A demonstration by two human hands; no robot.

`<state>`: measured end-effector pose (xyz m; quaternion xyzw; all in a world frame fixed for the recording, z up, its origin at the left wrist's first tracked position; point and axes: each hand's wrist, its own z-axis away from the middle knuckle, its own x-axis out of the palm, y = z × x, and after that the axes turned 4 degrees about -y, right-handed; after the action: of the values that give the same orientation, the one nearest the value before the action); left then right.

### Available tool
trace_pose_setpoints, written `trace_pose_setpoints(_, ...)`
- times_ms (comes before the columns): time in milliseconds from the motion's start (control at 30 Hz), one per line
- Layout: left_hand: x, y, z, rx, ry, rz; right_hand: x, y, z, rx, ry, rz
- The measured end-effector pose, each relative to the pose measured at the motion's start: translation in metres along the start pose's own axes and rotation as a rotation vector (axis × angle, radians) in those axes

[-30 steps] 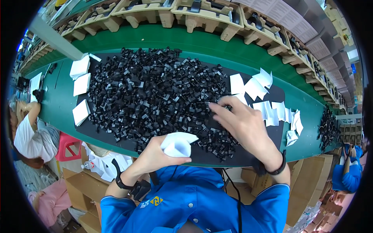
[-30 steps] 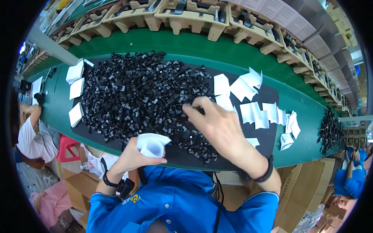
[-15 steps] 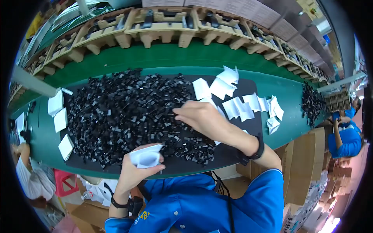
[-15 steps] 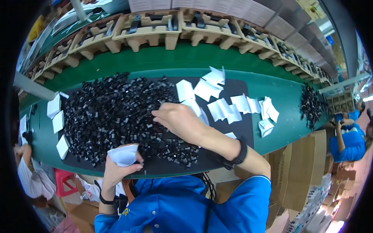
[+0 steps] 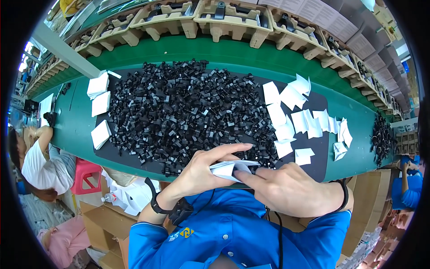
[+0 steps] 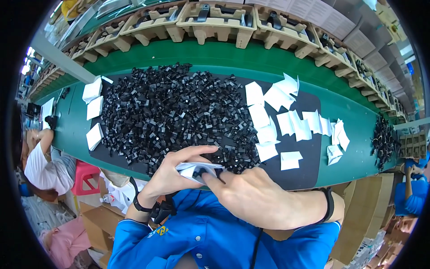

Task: The person picks up a small black component and a white paper slip, wraps the paper around the component, and places the wrapped item into a cardboard box.

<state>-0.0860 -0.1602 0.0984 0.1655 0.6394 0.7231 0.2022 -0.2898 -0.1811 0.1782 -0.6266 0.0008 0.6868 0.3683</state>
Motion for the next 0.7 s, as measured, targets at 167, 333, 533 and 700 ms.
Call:
trace_pose_setpoints(167,0.000,0.006,-0.002,0.120,-0.047,-0.126,0.005,-0.003,-0.005,0.050,-0.181,0.113)
trace_pose_setpoints(333,0.007,-0.005,-0.004,0.312,0.091,-0.056,0.006,0.005,0.002,0.073,0.008,0.134)
trace_pose_setpoints(533,0.004,-0.025,0.003,0.463,0.230,-0.031,0.012,0.014,0.005,-0.075,0.251,0.012)
trace_pose_setpoints(700,0.007,-0.028,0.002,0.357,0.219,0.229,0.047,0.039,-0.016,-0.075,0.892,-0.169)
